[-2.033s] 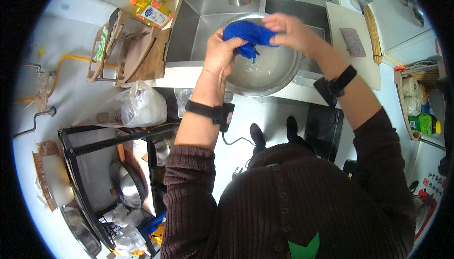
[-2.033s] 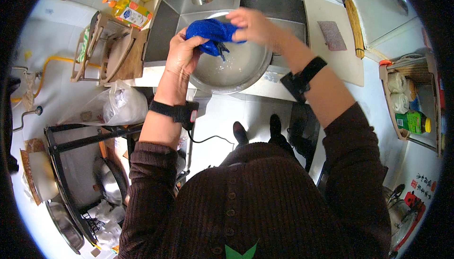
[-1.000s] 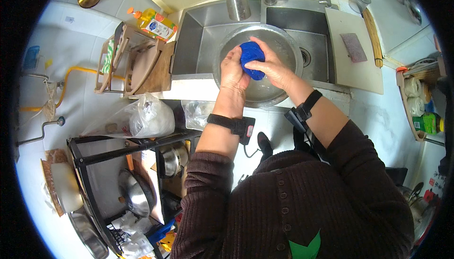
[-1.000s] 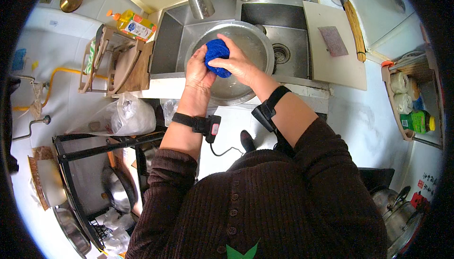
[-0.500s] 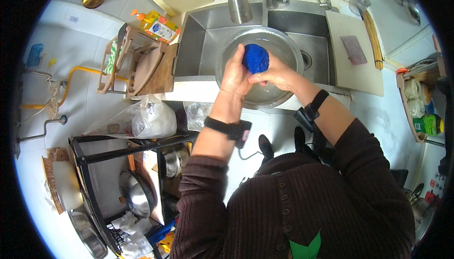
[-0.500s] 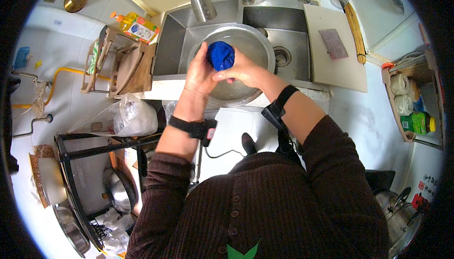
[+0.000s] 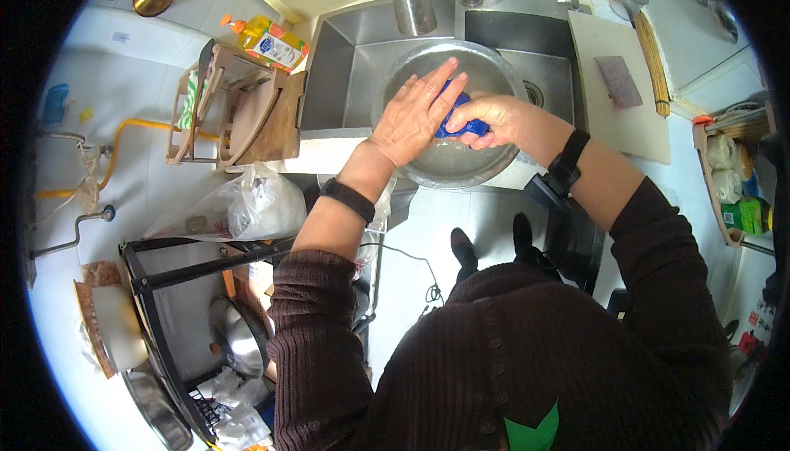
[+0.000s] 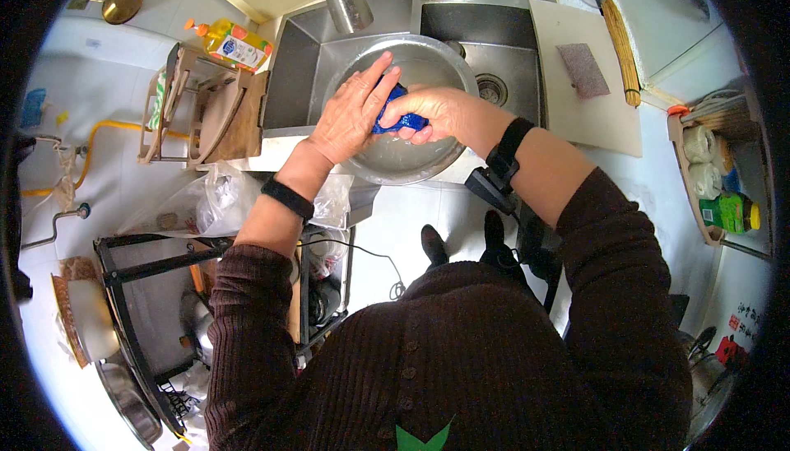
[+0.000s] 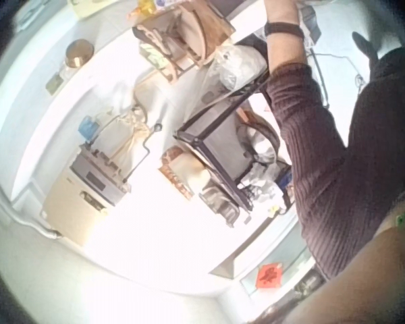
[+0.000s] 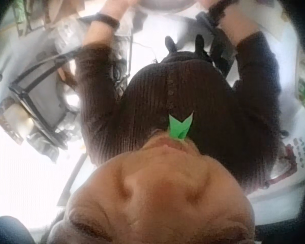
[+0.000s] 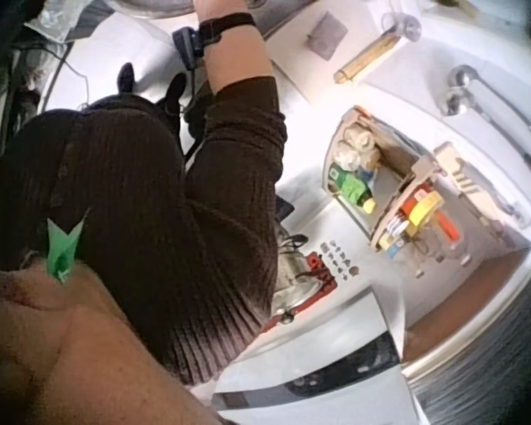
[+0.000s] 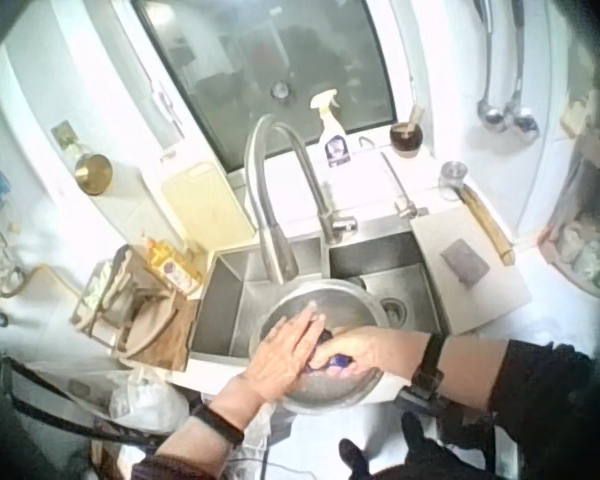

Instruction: The person washes a blue cloth by hand in a metal bowl at the kitchen sink, repeatedly soaking, scrubbing, and wringing it. They then rinse the bowl and place it aside, walk through the house, and briefly handle a pink object on a table.

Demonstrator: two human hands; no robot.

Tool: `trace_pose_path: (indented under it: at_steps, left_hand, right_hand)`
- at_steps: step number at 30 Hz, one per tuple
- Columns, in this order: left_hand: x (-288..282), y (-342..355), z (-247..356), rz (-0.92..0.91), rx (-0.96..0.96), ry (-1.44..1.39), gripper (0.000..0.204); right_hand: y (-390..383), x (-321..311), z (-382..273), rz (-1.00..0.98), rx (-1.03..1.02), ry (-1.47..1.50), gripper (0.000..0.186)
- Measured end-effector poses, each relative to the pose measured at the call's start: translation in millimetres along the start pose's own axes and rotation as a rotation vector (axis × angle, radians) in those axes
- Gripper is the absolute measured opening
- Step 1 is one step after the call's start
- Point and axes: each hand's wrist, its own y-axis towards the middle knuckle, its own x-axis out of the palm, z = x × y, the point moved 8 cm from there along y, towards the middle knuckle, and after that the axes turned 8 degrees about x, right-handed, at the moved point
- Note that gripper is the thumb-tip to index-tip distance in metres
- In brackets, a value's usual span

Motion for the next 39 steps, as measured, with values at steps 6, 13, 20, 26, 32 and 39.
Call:
trace_pose_path:
  at_steps: [6,13,20,26,32,39]
  left_hand:
    - [27,1,-23,-0.142,-0.108,-0.085,0.071]
    - [49,-1,-43,-0.261,-0.378,-0.186,0.057]
    - [67,-2,-58,-0.254,-0.563,-0.259,0.037]
    - [82,-13,-66,-0.22,-0.687,-0.438,0.046]
    - [97,-30,-53,-0.095,-0.967,-1.03,0.04]
    - [49,-32,-47,-0.023,-0.953,-1.282,0.061]
  right_hand:
    - [3,-4,-11,0.064,0.029,-0.343,0.025]
    - [10,-26,-36,0.498,0.012,-0.871,0.053]
    - [15,-21,-58,0.688,0.05,-1.534,0.044]
    - [3,1,-70,0.784,-0.251,-1.851,0.029]
    - [5,6,-63,0.792,-0.443,-2.083,0.036]
    - [-37,17,-60,0.752,-0.944,-1.513,0.038]
